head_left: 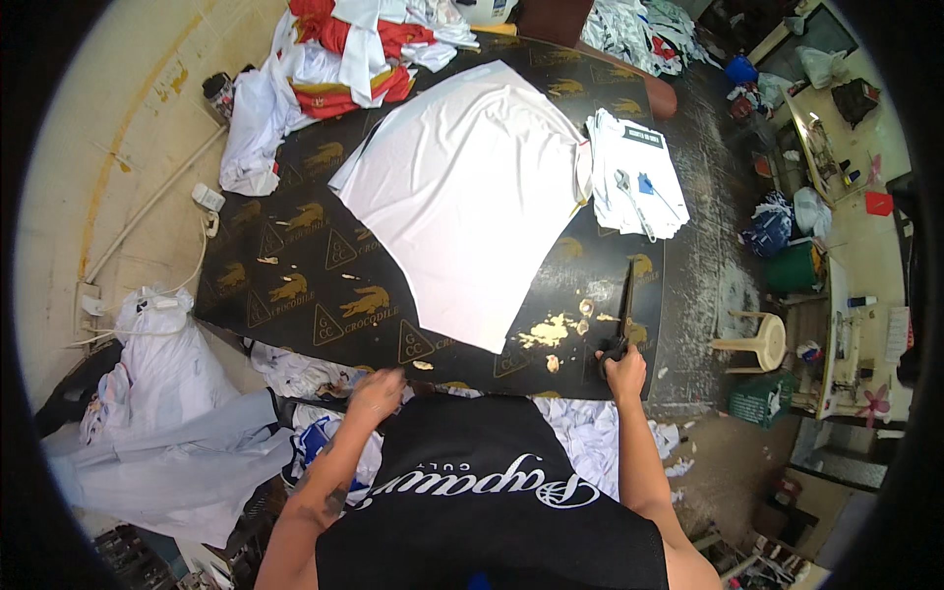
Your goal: The person lays out white and patterned fabric pieces on a table, uses shears to cut along edges, and stacks the cut pieces. The person also moves a stack of cut fabric to a sewing machine area and returns to continue cutting additional fabric pieces.
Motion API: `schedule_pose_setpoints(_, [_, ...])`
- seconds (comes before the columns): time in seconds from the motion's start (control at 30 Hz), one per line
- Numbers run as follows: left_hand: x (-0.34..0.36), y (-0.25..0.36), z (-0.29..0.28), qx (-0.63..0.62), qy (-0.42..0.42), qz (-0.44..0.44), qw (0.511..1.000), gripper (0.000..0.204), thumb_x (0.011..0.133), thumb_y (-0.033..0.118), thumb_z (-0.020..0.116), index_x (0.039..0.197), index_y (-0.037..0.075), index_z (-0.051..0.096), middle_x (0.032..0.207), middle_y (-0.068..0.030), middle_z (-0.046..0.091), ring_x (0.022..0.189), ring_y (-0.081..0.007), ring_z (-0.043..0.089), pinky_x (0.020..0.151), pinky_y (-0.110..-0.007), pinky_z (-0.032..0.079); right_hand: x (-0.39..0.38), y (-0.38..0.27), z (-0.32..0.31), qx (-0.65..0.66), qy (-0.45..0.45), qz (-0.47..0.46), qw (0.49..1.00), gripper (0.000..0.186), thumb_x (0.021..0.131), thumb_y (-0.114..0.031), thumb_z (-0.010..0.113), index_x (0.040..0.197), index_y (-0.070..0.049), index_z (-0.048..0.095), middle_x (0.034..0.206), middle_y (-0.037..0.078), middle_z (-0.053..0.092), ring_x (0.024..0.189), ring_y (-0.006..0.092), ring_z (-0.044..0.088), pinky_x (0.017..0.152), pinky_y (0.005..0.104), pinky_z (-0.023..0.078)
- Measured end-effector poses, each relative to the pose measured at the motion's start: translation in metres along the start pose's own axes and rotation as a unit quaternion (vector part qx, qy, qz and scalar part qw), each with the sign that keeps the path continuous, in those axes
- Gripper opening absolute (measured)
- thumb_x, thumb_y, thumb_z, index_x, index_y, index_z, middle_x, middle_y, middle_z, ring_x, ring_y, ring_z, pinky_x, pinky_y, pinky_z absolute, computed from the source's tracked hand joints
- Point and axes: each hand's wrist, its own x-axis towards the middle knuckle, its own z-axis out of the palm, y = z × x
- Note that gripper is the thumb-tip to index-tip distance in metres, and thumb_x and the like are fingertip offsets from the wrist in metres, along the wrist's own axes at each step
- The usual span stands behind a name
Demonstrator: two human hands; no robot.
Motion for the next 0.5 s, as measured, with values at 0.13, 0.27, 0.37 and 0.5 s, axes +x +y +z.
schedule_pose_setpoints(0.13, [0.128, 0.158, -0.009, -0.19, 0.069, 0.207, 0.957, 0.036, 0.095, 0.028, 0.069, 0.123, 0.006, 0.063, 0.119, -0.0188, 0.063, 0.109, -0.0382, 0.064, 0.092, -0.046, 0.055, 0.04, -0.003, -0.023, -0.03, -0.1, -0.06, 0.993, 0.059, 0.078, -0.039, 0.086, 0.112, 0.006, 0.067, 0.097, 0.029, 0.073, 0.094, 0.047, 0.071, 0.085, 0.0543, 0.057])
schedule_pose_setpoints(0.27, [0.136, 0.148, 0.011, -0.025, 0.18, 0.081, 0.98, 0.037, 0.093, 0.022, 0.072, 0.125, 0.004, 0.064, 0.114, -0.0201, 0.064, 0.104, -0.0403, 0.064, 0.088, -0.046, 0.056, 0.098, -0.062, -0.018, 0.067, -0.01, -0.293, 0.954, 0.06, 0.082, -0.021, 0.08, 0.136, -0.005, 0.059, 0.123, 0.023, 0.067, 0.117, 0.0418, 0.063, 0.096, 0.0486, 0.055])
schedule_pose_setpoints(0.37, [0.094, 0.047, -0.005, 0.086, 0.222, 0.018, 0.971, 0.024, 0.089, 0.01, 0.068, 0.112, 0.006, 0.067, 0.099, -0.0149, 0.066, 0.092, -0.0379, 0.065, 0.078, -0.049, 0.055, 0.144, -0.124, 0.018, -0.018, 0.145, -0.49, 0.859, 0.053, 0.085, -0.018, 0.075, 0.137, -0.016, 0.063, 0.138, 0.016, 0.06, 0.133, 0.0362, 0.052, 0.109, 0.0468, 0.046])
schedule_pose_setpoints(0.5, [0.003, -0.064, -0.062, 0.177, 0.206, -0.001, 0.962, 0.012, 0.091, 0.01, 0.068, 0.102, 0.008, 0.073, 0.096, -0.0095, 0.07, 0.093, -0.0307, 0.067, 0.073, -0.039, 0.056, 0.165, -0.147, 0.042, -0.02, 0.09, -0.55, 0.83, 0.046, 0.086, -0.021, 0.072, 0.132, -0.019, 0.067, 0.131, 0.011, 0.067, 0.126, 0.035, 0.06, 0.107, 0.0448, 0.048])
